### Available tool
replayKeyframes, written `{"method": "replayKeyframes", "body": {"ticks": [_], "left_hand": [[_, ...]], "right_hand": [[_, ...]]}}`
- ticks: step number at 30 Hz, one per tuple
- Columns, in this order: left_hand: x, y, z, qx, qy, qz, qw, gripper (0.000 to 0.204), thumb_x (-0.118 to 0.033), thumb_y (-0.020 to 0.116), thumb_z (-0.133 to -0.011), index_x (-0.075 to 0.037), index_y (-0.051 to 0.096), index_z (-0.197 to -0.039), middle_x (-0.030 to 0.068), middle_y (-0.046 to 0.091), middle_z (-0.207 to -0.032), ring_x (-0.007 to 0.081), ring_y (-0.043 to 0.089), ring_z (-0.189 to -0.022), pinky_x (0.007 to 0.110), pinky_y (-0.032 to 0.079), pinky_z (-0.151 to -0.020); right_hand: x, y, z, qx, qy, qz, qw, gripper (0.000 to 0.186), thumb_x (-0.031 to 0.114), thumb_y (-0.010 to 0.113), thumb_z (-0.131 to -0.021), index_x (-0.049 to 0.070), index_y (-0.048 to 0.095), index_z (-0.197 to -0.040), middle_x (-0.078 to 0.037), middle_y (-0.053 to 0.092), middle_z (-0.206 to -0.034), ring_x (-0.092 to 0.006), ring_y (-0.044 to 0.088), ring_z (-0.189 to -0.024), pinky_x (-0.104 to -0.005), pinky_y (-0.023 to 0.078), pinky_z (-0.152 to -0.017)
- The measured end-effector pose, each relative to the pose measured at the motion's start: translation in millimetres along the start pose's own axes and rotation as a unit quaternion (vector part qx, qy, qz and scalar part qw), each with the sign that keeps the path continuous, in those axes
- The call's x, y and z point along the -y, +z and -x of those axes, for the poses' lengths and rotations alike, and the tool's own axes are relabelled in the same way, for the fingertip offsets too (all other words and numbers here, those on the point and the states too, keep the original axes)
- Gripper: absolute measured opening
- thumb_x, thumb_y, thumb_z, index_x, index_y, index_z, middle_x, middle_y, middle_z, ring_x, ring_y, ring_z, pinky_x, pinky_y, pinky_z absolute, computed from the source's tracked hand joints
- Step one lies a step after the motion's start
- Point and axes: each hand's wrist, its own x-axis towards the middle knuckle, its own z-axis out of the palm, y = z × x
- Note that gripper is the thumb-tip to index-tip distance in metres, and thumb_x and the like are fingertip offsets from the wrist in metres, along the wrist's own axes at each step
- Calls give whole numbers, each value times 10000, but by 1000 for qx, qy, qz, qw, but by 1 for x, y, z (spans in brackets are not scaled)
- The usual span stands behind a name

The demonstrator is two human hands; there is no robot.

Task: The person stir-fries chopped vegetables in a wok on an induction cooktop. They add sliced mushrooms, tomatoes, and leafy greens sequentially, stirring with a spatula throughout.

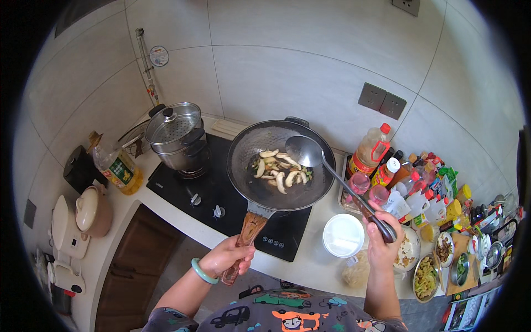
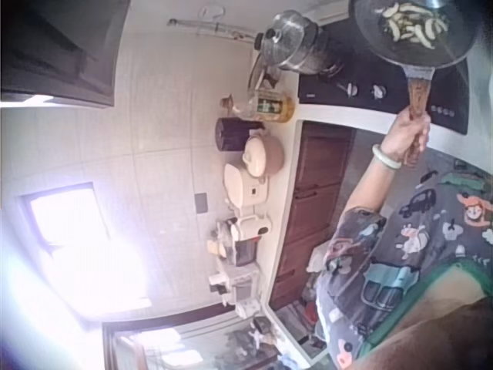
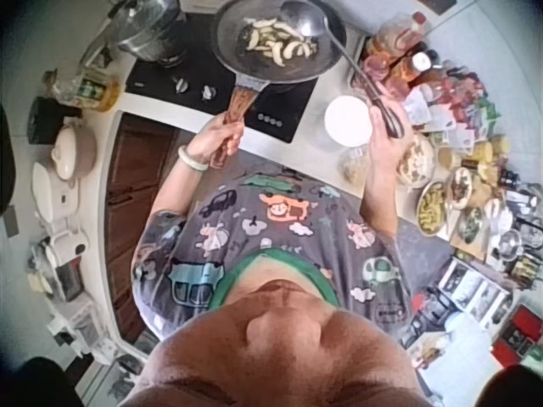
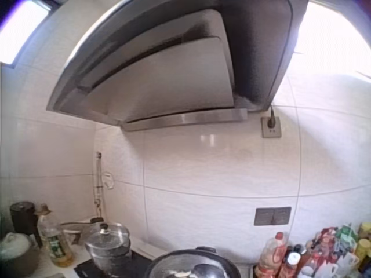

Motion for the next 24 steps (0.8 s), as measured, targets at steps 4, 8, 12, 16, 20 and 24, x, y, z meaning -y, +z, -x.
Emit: {"method": "replayKeyframes", "body": {"ticks": [4, 8, 12, 16, 20, 24], "left_hand": [[-3, 7, 8, -10, -11, -14, 1000, 192, -147, 580, -943, -63, 466, -814, 13, 496, -615, 107, 505, -501, 253, 447, -474], [-26, 18, -16, -6, 71, -45, 996, 198, -176, 588, -938, -62, 485, -815, 14, 513, -617, 118, 515, -484, 253, 449, -470], [-29, 16, -39, 31, 120, -87, 988, 175, -181, 589, -945, -63, 486, -869, 13, 549, -646, 92, 531, -496, 235, 448, -463], [26, 37, 31, -60, 24, -63, 996, 131, -140, 569, -951, -61, 480, -896, 12, 562, -613, 95, 544, -478, 232, 454, -453], [22, 3, -20, 9, 33, -66, 997, 142, -138, 574, -955, -60, 460, -922, 19, 545, -664, 113, 523, -488, 264, 470, -479], [20, 6, -23, -10, 29, -13, 999, 154, -135, 574, -958, -68, 442, -914, 7, 503, -706, 100, 507, -548, 261, 466, -497]], "right_hand": [[-5, -5, 6, -11, 4, 23, 1000, 248, 10, 714, -829, -45, 602, -1043, -288, 605, -1189, -250, 674, -922, -319, 563, -797], [0, 7, -1, -49, 36, -19, 998, 238, -7, 703, -832, -42, 599, -1043, -288, 589, -1216, -244, 672, -926, -310, 553, -799], [5, 4, -11, -30, -29, -43, 998, 253, 4, 675, -857, -25, 571, -1086, -304, 553, -1257, -292, 632, -1035, -358, 543, -863], [15, 3, 0, -60, -62, -88, 992, 241, 24, 684, -842, -27, 571, -1049, -331, 569, -1215, -327, 635, -1053, -362, 554, -860], [27, 1, 3, -37, -44, -84, 995, 242, 18, 690, -839, -34, 577, -1047, -329, 574, -1206, -339, 625, -1073, -363, 560, -856], [14, 0, -1, -25, -19, -16, 999, 234, -20, 703, -820, -27, 617, -1037, -262, 618, -1192, -251, 654, -983, -326, 540, -841]]}}
